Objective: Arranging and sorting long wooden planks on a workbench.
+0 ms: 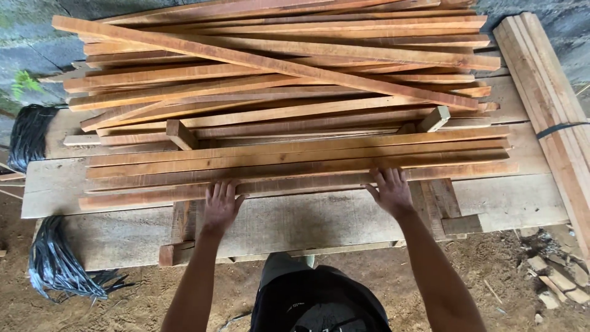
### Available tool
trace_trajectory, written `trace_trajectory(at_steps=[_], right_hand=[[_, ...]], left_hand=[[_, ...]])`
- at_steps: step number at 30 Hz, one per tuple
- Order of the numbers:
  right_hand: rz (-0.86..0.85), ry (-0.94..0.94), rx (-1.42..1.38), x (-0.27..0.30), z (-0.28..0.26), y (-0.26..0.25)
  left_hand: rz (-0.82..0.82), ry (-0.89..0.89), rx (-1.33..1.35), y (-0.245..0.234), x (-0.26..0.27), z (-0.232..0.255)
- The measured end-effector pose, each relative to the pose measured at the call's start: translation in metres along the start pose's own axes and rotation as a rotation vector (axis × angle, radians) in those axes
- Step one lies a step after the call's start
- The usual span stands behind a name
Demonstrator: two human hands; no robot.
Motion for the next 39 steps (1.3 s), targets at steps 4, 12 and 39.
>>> trace_trajectory(at_steps=[4,12,39], right_hand=[[0.188,-0.048,-0.033,0.004,-0.010,0.006],[0.232,-0.012,-0.005,0.004,-0.016,0.020],[0.129,0.035,-0.078,-0.004,0.007,0.021]], left_hand=[[0.012,-0.043,-0.044,0.008,0.008,0.007],[-0.009,-0.107,-0.038,0.016,0.003,0.012],[0.039,-0.072,0.032,-0.001,-0.006,-0.013]])
Point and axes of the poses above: each hand's wrist, its own x-axis away from the middle knuckle, its own y-axis out of the palm, z = x × y, the point moved 1 cm from there along -x, towards the middle knuckle, and after that the axes turned 3 degrees about -z, right-handed, at the moved point
